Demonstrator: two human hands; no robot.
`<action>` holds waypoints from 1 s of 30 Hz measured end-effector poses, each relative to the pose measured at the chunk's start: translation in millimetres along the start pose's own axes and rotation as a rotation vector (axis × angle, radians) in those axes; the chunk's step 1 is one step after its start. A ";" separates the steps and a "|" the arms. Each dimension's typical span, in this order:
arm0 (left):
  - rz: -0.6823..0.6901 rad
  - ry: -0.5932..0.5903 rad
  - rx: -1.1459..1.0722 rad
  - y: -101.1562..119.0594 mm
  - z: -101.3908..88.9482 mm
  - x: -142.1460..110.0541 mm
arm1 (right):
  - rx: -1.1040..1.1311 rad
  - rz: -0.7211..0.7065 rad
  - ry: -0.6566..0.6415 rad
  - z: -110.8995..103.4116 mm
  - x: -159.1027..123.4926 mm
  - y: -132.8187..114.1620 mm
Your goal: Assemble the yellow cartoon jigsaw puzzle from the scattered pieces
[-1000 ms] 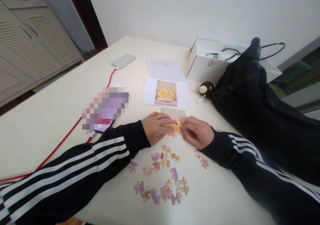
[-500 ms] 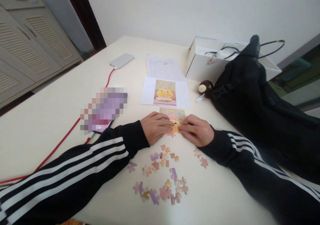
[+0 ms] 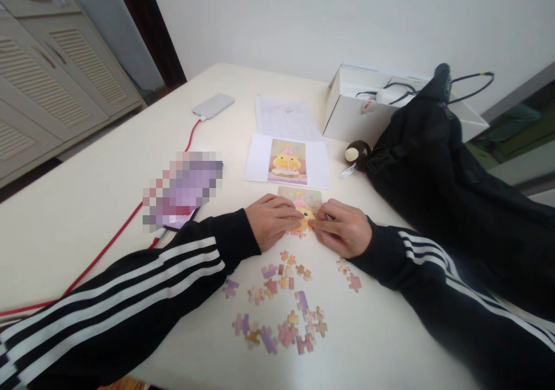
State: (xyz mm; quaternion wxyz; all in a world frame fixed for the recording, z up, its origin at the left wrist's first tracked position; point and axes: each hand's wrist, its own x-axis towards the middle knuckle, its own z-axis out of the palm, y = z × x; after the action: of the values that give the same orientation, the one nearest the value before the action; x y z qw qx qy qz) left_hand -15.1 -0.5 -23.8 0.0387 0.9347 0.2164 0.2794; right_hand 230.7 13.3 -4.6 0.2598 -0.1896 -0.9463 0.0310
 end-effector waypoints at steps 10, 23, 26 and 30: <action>-0.028 0.233 0.010 -0.9 -5.9 4.9 | 0.082 0.018 0.121 8.5 -5.1 1.5; -0.283 0.515 -0.186 -8.7 -12.5 7.8 | 0.121 0.029 0.107 10.6 -8.2 7.9; -0.278 0.489 -0.156 -8.9 -15.0 8.2 | 0.120 0.035 0.080 10.0 -7.7 7.3; -0.261 0.485 -0.158 -8.9 -16.2 8.2 | 0.201 0.065 0.133 2.3 -1.7 2.7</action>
State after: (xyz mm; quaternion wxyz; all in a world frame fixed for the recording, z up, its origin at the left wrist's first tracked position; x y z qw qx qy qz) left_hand -21.1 10.3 -7.8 0.0941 0.7990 0.3154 0.5033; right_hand 231.9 15.3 -7.8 0.3384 -0.1949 -0.9125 0.1213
